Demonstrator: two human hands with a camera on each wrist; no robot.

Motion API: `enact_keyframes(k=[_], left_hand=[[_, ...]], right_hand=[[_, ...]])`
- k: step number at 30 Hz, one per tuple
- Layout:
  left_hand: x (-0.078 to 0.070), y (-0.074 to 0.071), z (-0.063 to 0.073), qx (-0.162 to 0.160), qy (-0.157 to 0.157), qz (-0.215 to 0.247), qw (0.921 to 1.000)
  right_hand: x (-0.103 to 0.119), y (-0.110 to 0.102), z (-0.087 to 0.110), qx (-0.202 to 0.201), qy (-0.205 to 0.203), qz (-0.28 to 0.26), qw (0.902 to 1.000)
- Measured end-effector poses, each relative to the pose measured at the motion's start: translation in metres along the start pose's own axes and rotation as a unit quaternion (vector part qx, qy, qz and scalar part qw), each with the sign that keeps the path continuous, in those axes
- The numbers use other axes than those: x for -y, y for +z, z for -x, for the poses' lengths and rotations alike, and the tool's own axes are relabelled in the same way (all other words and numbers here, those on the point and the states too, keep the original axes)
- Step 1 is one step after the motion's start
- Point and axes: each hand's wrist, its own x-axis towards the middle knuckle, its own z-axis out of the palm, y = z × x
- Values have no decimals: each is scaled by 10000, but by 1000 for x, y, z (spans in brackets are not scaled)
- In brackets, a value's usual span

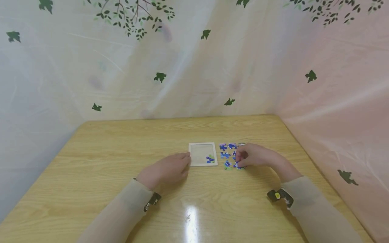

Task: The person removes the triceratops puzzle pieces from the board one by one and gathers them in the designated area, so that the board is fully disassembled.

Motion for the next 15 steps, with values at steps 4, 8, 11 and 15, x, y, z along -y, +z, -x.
enact_keyframes(k=[4,8,11,15], left_hand=[[0,0,0,-3,-10,-53,10000],[-1,-2,1,15,-35,-26,10000],[-1,-3,2,39,-51,-2,10000],[-2,-3,1,38,-5,-66,10000]], right_hand=[[0,1,0,-20,76,61,10000],[-1,2,-2,-39,131,107,9998],[-1,2,-3,-37,171,128,9998],[-1,1,-2,-73,269,81,9996]])
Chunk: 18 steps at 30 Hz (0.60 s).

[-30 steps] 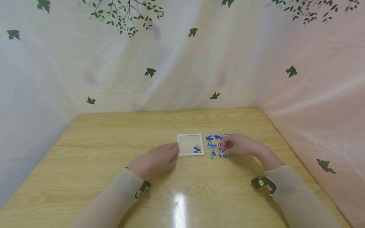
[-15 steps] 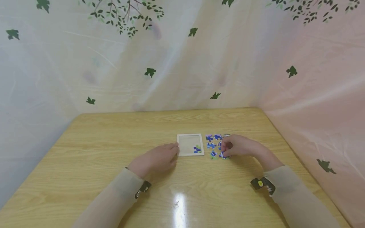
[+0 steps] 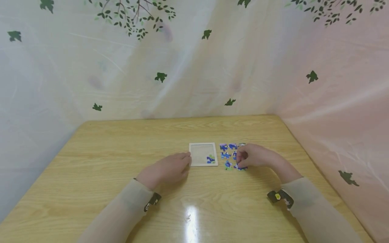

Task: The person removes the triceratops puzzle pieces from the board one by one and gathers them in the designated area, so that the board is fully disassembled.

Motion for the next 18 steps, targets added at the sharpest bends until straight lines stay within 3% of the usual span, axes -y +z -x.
enact_keyframes(k=[9,18], left_hand=[[0,0,1,-4,6,-23,10000],[1,0,0,-76,71,32,9999]], right_hand=[[16,-1,-6,-273,-3,-484,9985],[40,7,-30,-524,-475,-632,9955]])
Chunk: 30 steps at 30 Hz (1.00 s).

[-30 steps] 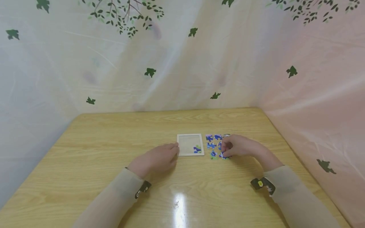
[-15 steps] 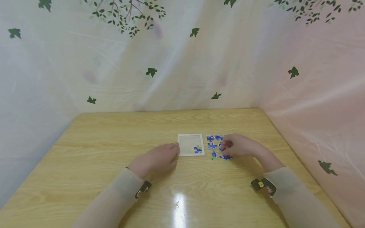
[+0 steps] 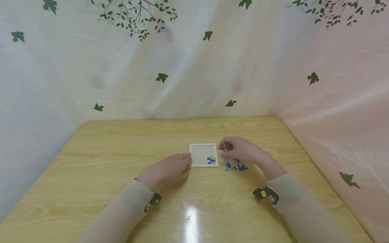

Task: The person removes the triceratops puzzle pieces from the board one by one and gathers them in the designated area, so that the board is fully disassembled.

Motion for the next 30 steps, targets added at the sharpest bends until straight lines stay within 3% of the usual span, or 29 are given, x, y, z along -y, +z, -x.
enact_keyframes(k=[8,23,30], left_hand=[[0,1,0,-72,-33,-54,10000],[-2,1,2,-10,-186,-32,9998],[0,2,0,-128,-38,-64,9999]], right_hand=[[7,18,-18,79,5,30,10000],[10,32,-22,187,295,267,9990],[10,32,-22,236,294,203,9991]])
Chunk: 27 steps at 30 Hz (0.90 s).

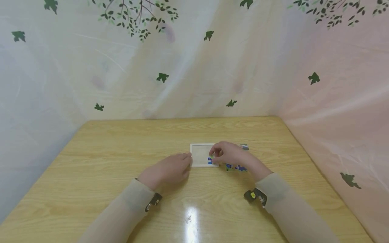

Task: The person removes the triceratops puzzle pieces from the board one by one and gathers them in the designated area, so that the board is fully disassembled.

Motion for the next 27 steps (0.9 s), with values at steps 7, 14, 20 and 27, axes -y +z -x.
enact_keyframes(k=[7,14,20,27], left_hand=[[-1,-1,-1,18,-31,43,10000],[-2,-2,1,50,1,48,10000],[-1,-1,1,24,5,27,10000],[-2,-2,0,-45,25,-30,10000]], right_hand=[[2,0,3,11,28,51,10000],[3,1,3,4,3,22,10000],[3,1,4,-4,49,-18,10000],[4,1,3,-7,12,140,9999]])
